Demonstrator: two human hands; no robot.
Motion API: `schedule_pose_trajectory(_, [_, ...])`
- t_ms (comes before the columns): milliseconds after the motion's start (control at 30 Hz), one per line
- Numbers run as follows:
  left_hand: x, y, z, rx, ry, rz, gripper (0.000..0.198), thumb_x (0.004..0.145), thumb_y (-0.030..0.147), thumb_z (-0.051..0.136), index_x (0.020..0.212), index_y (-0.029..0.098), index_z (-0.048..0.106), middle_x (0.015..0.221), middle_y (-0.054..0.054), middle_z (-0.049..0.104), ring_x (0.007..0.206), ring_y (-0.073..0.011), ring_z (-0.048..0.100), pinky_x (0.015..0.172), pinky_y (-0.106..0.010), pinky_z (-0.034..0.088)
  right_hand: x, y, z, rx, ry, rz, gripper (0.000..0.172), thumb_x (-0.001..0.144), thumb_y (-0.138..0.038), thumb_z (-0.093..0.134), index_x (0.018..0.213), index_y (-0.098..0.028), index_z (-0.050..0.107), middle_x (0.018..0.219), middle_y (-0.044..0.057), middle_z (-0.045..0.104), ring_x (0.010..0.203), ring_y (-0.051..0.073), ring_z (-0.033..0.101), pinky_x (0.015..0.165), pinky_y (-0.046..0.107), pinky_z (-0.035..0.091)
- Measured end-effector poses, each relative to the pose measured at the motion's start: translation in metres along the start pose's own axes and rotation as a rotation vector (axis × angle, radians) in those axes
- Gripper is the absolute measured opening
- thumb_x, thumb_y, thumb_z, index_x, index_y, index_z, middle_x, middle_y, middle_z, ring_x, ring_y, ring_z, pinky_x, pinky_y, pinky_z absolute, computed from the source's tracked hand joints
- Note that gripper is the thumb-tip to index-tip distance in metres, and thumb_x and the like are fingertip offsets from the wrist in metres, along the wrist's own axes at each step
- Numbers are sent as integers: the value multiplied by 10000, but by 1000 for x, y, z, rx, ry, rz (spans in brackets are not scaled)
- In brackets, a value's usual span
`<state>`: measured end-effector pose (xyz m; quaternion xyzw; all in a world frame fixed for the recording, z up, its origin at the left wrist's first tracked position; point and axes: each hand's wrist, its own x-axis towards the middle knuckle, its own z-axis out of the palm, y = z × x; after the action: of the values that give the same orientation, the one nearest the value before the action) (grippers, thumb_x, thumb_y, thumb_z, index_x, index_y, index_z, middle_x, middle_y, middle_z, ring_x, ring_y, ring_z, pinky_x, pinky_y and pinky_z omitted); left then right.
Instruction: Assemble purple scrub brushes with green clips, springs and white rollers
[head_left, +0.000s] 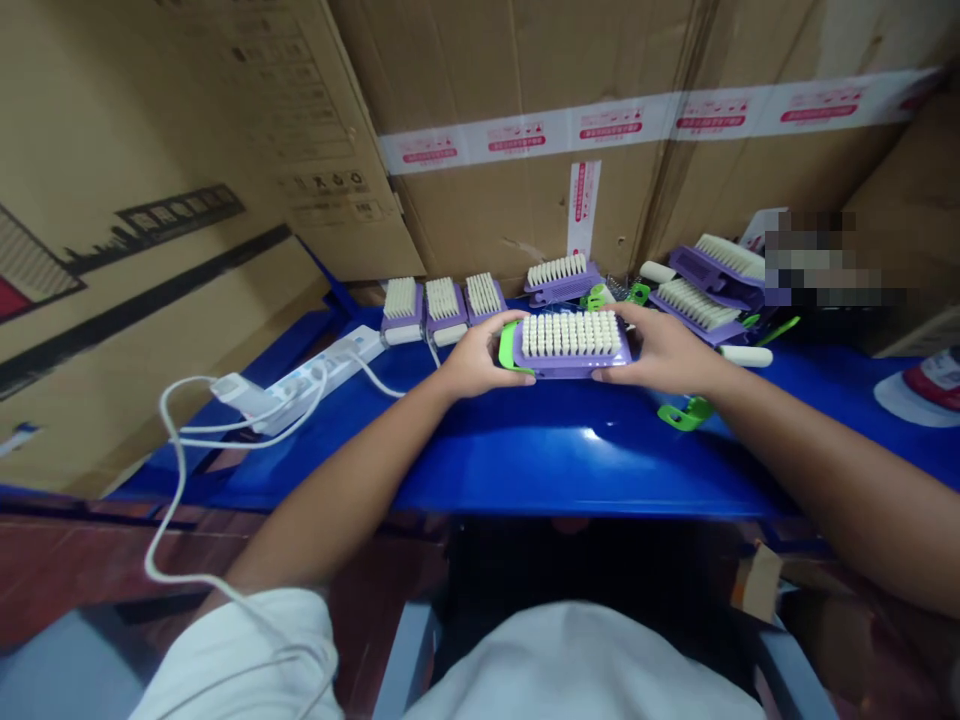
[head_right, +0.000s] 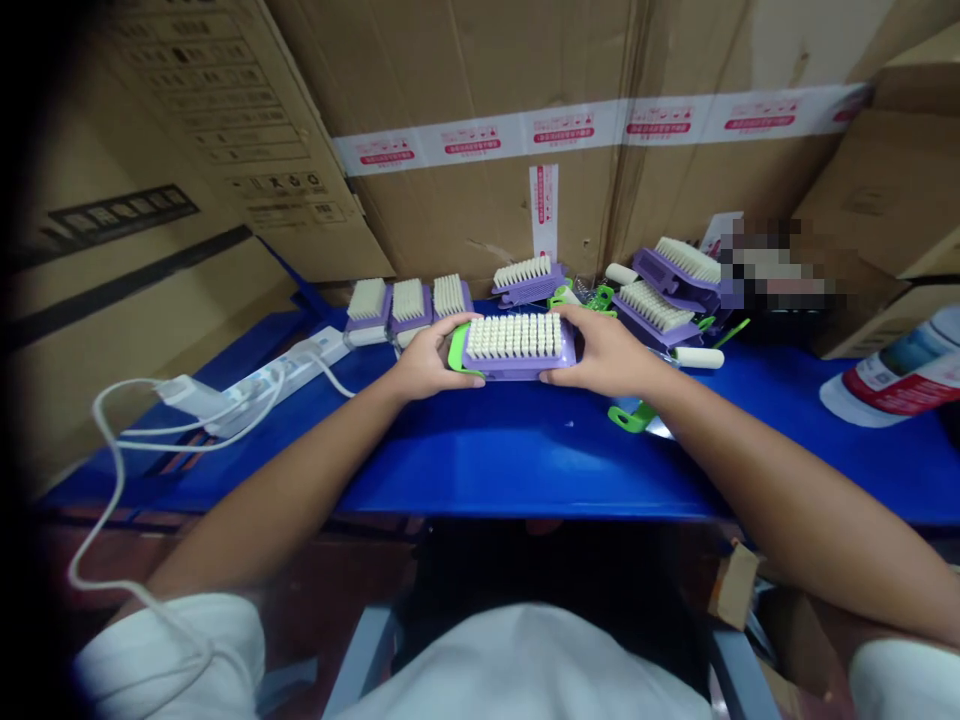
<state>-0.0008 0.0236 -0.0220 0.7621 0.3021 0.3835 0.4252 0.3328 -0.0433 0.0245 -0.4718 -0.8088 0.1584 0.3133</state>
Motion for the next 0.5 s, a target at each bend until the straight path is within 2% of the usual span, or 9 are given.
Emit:
schedule_pose_trajectory(133, [9, 3, -3, -10, -8, 18, 1155, 527, 438, 1141, 1546, 188, 656, 1569, -215, 764, 1451, -435, 762, 1249, -610, 626, 13, 0, -9, 0, -43, -15, 815, 716, -465, 1037, 1448, -206, 790, 1418, 161, 863, 1266, 478, 822, 1124, 666, 678])
schedule_pose_trajectory(200, [16, 7, -4, -8, 2, 7, 1168, 517, 419, 1129, 1547, 145, 652, 1567, -243, 758, 1433, -436, 771, 1239, -603, 637, 21, -1, -18, 23, -95, -8, 772, 732, -453, 1034, 1438, -242, 802, 1429, 134, 866, 1295, 466, 817, 1164, 677, 669])
schedule_pose_trajectory(300, [29, 16, -5, 30, -13, -32, 1144, 532, 348, 1106, 1559, 117, 657, 1544, -247, 768, 1423, -419, 779, 1255, -596, 629, 31, -2, -30, 32, -148, 30, 733, 690, -406, 1051, 1368, -232, 832, 1429, 138, 868, 1288, 465, 821, 1204, 693, 660])
schedule_pose_trajectory(400, [38, 22, -5, 90, -11, -71, 1096, 563, 291, 1088, 1560, 113, 671, 1544, -246, 772, 1423, -406, 780, 1264, -594, 620, 34, 4, -32, 55, -135, 63, 695, 681, -383, 1048, 1327, -230, 843, 1409, 137, 876, 1297, 462, 818, 1220, 682, 655])
schedule_pose_trajectory(500, [37, 20, -2, 178, -2, -79, 1043, 579, 274, 1087, 1539, 136, 703, 1566, -224, 765, 1441, -397, 769, 1257, -572, 622, 31, 14, -21, 88, -52, 36, 764, 682, -437, 1052, 1373, -208, 820, 1457, 143, 856, 1374, 477, 784, 1280, 693, 598])
